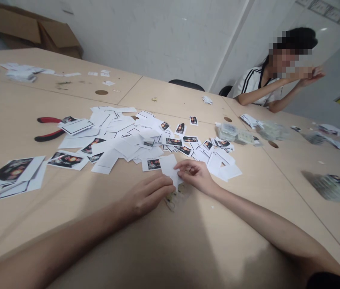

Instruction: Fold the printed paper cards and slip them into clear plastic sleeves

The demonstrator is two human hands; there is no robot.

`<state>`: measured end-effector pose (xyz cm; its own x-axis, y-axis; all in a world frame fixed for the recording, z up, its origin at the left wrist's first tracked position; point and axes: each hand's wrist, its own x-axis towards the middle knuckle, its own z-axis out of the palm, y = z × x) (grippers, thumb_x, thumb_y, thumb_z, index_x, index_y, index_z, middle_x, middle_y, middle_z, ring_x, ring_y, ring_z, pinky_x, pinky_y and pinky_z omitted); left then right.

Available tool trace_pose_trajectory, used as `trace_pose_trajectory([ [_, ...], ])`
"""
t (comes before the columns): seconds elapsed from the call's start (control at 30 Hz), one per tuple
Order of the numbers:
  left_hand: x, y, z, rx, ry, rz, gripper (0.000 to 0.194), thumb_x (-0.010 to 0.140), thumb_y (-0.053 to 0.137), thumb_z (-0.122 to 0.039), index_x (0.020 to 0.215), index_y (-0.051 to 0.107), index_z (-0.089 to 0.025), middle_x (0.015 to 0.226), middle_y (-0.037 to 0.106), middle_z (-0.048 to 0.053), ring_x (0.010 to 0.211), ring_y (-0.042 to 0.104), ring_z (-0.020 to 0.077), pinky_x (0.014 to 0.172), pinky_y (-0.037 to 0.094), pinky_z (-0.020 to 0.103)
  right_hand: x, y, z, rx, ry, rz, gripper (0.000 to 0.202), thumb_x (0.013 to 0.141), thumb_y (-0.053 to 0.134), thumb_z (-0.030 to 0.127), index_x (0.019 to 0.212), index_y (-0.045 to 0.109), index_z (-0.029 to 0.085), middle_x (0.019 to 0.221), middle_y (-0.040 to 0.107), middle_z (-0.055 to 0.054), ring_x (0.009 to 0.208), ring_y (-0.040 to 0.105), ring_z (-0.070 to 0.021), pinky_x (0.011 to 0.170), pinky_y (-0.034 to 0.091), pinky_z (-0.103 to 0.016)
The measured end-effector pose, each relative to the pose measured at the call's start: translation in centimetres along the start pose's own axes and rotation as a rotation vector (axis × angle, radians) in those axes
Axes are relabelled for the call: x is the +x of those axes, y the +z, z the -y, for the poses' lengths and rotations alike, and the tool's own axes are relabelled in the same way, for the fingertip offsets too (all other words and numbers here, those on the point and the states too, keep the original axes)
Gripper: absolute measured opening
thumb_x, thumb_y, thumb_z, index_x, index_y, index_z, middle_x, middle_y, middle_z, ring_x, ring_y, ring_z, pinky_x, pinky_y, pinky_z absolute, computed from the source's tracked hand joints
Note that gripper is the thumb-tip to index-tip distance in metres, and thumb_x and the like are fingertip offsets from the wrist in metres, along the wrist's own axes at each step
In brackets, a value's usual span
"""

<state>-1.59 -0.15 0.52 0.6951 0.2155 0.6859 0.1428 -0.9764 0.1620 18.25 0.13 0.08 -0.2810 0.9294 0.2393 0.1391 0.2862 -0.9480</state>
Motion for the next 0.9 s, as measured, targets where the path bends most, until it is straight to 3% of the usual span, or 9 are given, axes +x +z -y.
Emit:
trace_pose_trajectory([
  [0.13, 0.17, -0.44, -0.20, 0.041, 0.035, 0.048, 0.023, 0.083, 0.035, -0.007, 0.101, 0.048, -0.011, 0.093, 0.057, 0.012, 0.093, 0.052, 0.0186, 0.079, 0.046, 0.032, 0.07, -0.02, -0.22, -0.017, 0.018, -0.022, 0.013, 0.070, 0.056, 0.019, 0.083, 0.059, 0.018, 0.065, 0.058, 0.001, 0.053, 0.050, -0.0073, 0.049, 0.041, -0.021],
  [0.47, 0.90, -0.99, -0.62, 0.126, 0.063, 0.034, 0.023, 0.083, 0.035, -0.007, 0.099, 0.050, -0.014, 0.089, 0.061, 0.011, 0.093, 0.055, 0.0190, 0.079, 0.048, 0.034, 0.08, -0.01, 0.13, -0.060, -0.038, -0.053, 0.006, 0.072, 0.054, 0.019, 0.076, 0.058, 0.018, 0.067, 0.057, 0.001, 0.057, 0.051, -0.0085, 0.050, 0.040, -0.021],
  [0.9, 0.35, -0.42, -0.15, 0.107, 0.060, -0.001, 0.022, 0.084, 0.034, -0.008, 0.099, 0.049, -0.014, 0.091, 0.060, 0.010, 0.097, 0.053, 0.0188, 0.081, 0.048, 0.034, 0.07, 0.03, 0.07, -0.048, 0.019, -0.087, 0.007, 0.071, 0.053, 0.017, 0.075, 0.059, 0.017, 0.065, 0.058, 0.001, 0.051, 0.048, -0.0069, 0.047, 0.039, -0.020],
])
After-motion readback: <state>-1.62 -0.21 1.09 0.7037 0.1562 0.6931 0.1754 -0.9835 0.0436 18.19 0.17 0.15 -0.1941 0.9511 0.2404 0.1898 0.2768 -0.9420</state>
